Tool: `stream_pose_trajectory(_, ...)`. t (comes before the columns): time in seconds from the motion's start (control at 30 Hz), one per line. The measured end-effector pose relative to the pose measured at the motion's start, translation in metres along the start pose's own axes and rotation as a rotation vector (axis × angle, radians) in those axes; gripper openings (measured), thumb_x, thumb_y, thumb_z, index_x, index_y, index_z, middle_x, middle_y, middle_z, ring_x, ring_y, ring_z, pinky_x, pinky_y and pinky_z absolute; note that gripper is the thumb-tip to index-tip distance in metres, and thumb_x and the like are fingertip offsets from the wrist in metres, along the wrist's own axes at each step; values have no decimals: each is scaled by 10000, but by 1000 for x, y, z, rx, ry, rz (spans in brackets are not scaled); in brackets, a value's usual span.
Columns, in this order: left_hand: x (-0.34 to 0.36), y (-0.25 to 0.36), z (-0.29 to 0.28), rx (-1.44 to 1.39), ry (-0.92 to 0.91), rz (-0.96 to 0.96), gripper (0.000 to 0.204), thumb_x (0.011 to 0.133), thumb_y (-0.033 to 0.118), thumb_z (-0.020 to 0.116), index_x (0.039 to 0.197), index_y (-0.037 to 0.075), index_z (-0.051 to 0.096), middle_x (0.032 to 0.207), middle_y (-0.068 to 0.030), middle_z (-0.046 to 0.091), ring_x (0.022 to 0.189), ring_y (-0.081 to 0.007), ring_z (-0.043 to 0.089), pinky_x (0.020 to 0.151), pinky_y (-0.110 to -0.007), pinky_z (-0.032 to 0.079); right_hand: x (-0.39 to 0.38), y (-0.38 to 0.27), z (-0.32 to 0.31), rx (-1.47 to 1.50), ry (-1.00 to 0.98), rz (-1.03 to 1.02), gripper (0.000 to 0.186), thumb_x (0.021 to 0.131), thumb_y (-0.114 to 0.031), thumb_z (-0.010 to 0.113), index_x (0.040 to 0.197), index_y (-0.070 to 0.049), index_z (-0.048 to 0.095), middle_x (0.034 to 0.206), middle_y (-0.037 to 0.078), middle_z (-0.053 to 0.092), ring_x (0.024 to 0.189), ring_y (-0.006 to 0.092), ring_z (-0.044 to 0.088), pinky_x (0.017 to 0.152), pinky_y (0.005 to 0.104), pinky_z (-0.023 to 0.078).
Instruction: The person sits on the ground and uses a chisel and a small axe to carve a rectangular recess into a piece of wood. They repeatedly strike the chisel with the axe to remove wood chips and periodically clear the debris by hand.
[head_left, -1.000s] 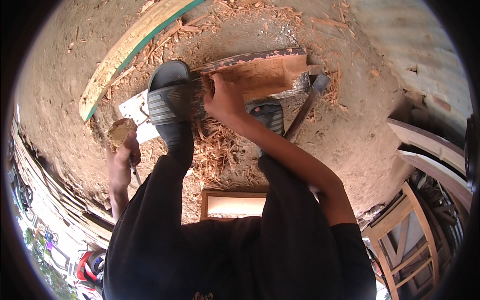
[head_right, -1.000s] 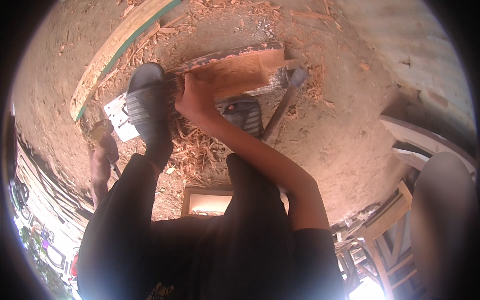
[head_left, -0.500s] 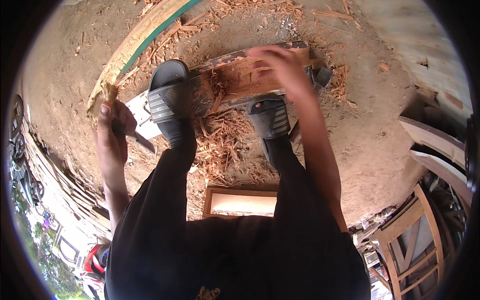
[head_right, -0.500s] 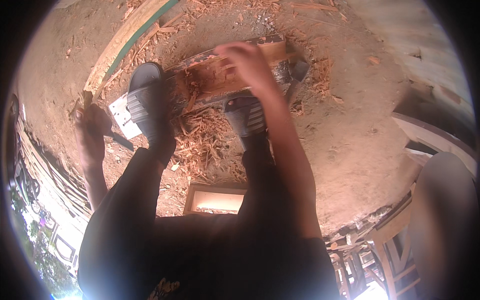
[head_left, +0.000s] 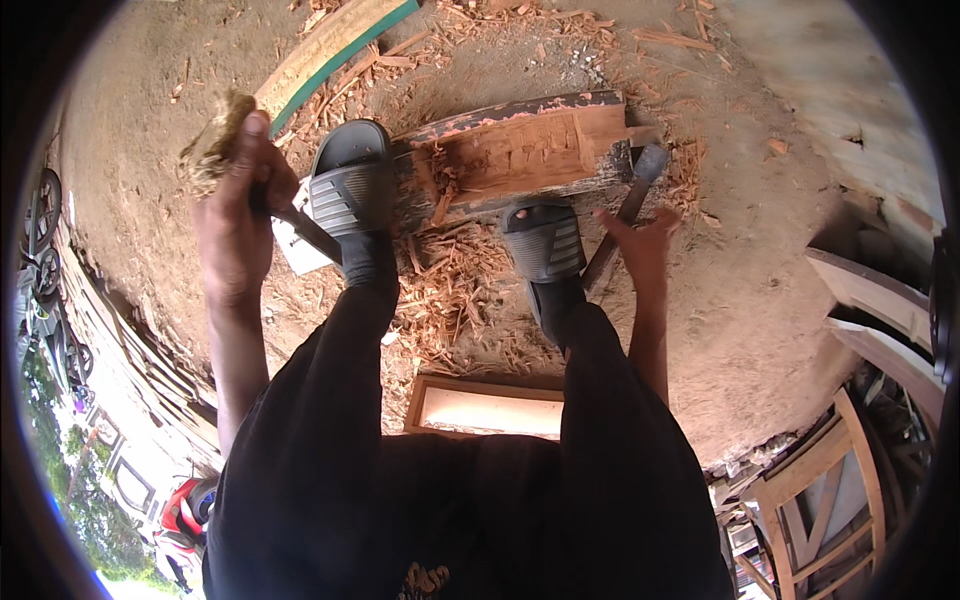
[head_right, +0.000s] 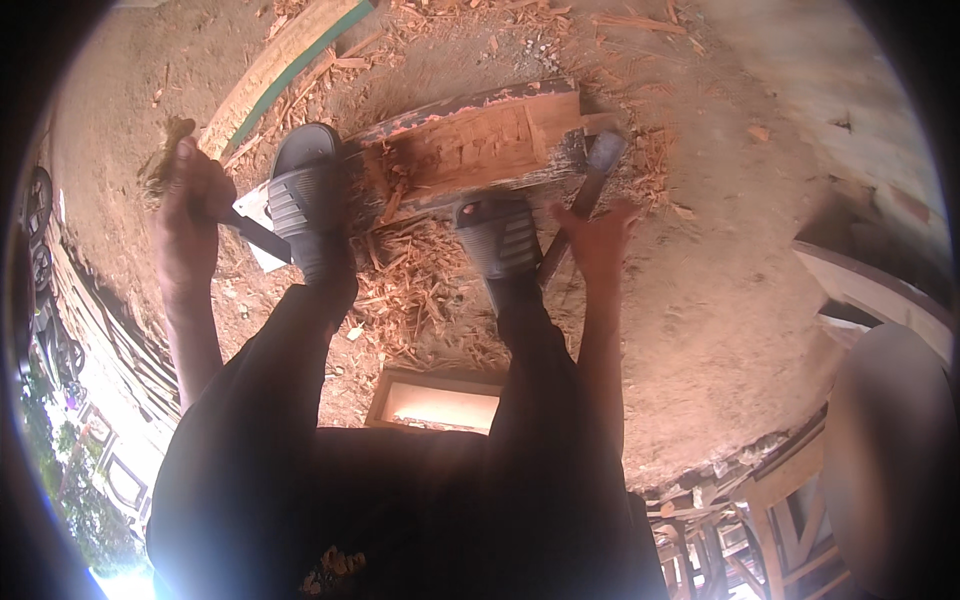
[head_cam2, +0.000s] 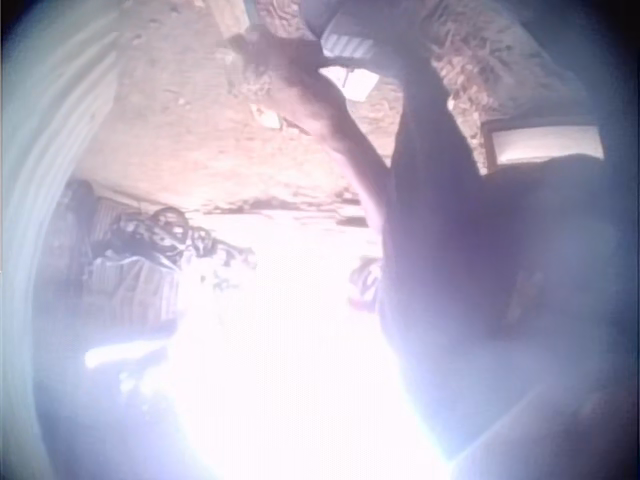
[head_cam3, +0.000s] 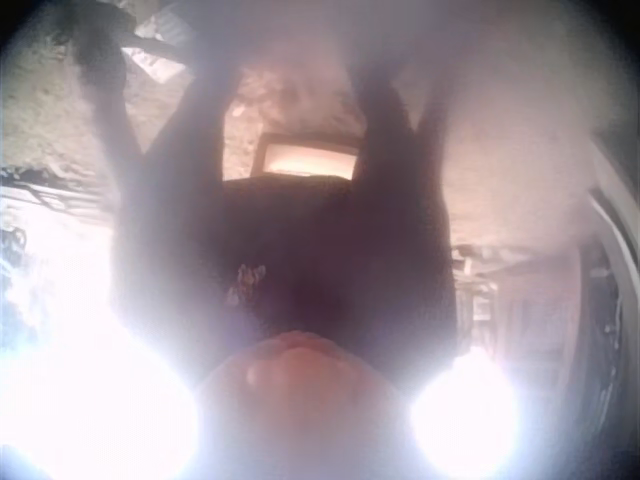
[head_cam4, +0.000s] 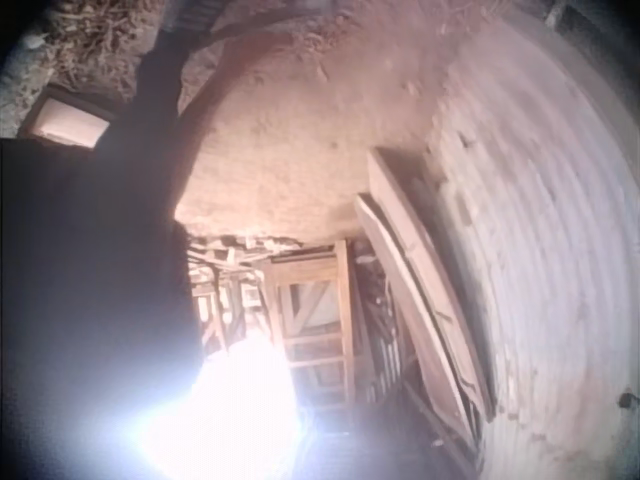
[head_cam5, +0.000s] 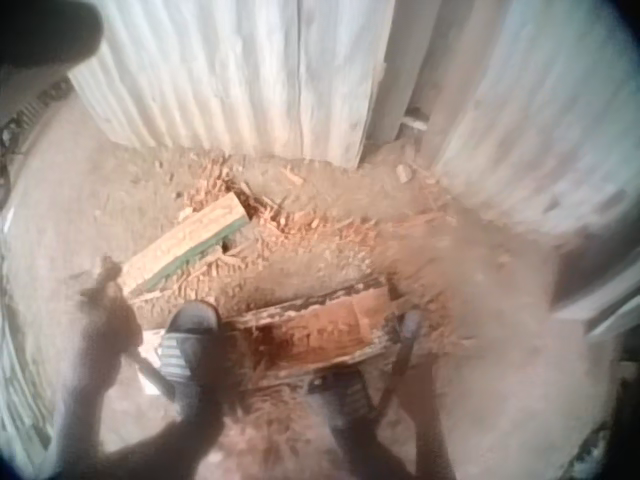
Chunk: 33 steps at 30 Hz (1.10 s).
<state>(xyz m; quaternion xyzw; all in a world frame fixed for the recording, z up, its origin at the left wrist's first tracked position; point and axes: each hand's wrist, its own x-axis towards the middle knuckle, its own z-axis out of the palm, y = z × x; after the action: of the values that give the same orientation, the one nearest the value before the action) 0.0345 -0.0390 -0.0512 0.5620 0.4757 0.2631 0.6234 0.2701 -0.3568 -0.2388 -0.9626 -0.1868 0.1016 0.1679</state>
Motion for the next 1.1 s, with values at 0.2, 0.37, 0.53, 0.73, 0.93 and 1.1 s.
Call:
stream_pose_trajectory(0.2, -15, 26, -9, -89, 44, 67, 441, 878, 445, 561, 963, 12, 585, 775, -55, 579, 748, -172, 593, 774, -309, 460, -35, -12, -20, 458, -537, 413, 446, 716, -244, 680, 980, 77, 520, 815, 222, 627, 830, 330, 642, 701, 429, 498)
stream_pose_trajectory(0.37, -28, 82, 6, 531, -526, 366, 555, 793, 478, 655, 1082, 12, 571, 959, -108, 617, 890, -198, 608, 824, -354, 483, -23, 70, -43, -70, -270, 79, 346, 739, -208, 618, 987, 18, 530, 801, 227, 637, 793, 375, 640, 669, 457, 496)
stream_pose_trajectory(0.53, -68, 110, 25, 782, -1135, 418, 594, 741, 418, 727, 1144, 15, 558, 1040, -116, 575, 971, -247, 556, 854, -344, 445, -24, 103, -76, -218, -345, 71, 304, 789, -252, 604, 985, -25, 551, 766, 110, 618, 715, 205, 630, 611, 355, 492)
stream_pose_trajectory(0.73, -122, -20, 30, 1067, -1079, 40, 525, 638, 341, 800, 996, 18, 591, 966, -163, 639, 936, -279, 604, 796, -374, 479, -37, 115, -99, -214, -407, 98, 330, 804, -246, 598, 1047, -32, 537, 855, 98, 606, 779, 193, 613, 657, 343, 484)
stream_pose_trajectory(0.93, -155, -161, 8, 1131, -986, -14, 488, 606, 189, 780, 1017, 3, 594, 983, -169, 642, 946, -306, 612, 764, -390, 499, -37, 122, -132, -78, -401, 123, 361, 818, -241, 591, 1109, -38, 523, 944, 85, 594, 843, 180, 596, 703, 331, 475)
stream_pose_trajectory(1.1, -144, -138, 0, 1105, -1250, -254, 652, 737, 221, 716, 1305, 61, 438, 1318, -174, 456, 1087, -325, 550, 876, -442, 483, -39, 129, -201, 120, -346, 174, 389, 831, -236, 585, 1161, -43, 512, 1018, 75, 584, 896, 170, 582, 742, 322, 468)
